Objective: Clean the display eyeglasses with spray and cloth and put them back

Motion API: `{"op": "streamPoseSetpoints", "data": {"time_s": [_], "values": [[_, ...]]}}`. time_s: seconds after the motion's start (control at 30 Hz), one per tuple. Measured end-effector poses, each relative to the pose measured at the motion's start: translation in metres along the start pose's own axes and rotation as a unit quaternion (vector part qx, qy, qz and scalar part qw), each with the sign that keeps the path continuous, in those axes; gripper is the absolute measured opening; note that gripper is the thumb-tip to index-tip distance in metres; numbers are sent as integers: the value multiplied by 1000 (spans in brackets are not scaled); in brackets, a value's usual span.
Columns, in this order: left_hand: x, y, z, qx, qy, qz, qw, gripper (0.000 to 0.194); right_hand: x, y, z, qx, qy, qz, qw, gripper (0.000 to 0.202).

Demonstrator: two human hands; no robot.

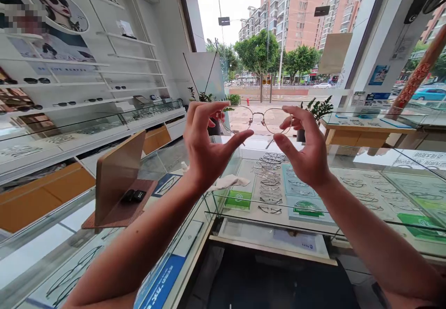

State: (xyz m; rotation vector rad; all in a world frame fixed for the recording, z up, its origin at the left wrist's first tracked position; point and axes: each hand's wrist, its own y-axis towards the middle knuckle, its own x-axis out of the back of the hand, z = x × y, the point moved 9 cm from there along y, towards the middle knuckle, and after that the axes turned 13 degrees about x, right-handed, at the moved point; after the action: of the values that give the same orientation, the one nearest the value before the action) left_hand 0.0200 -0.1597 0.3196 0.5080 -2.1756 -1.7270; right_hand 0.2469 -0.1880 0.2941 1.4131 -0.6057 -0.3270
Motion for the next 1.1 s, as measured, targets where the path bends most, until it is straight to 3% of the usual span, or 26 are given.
{"op": "streamPoseSetpoints", "data": {"time_s": [0.27,0.47,0.6,0.77,1.1], "values": [[29,-36,44,38,57,21,997,68,-67,-36,-14,-51,88,35,994,49],[42,-50,67,65,67,11,996,65,-103,-52,-25,-92,138,48,985,49],[48,-55,81,91,77,13,993,66,-119,-53,-28,-110,172,53,977,49],[57,-55,92,113,107,10,988,66,-136,-50,-31,-139,197,111,964,48],[54,-50,106,121,153,10,981,65,-156,-41,-53,-140,208,151,956,48]]}}
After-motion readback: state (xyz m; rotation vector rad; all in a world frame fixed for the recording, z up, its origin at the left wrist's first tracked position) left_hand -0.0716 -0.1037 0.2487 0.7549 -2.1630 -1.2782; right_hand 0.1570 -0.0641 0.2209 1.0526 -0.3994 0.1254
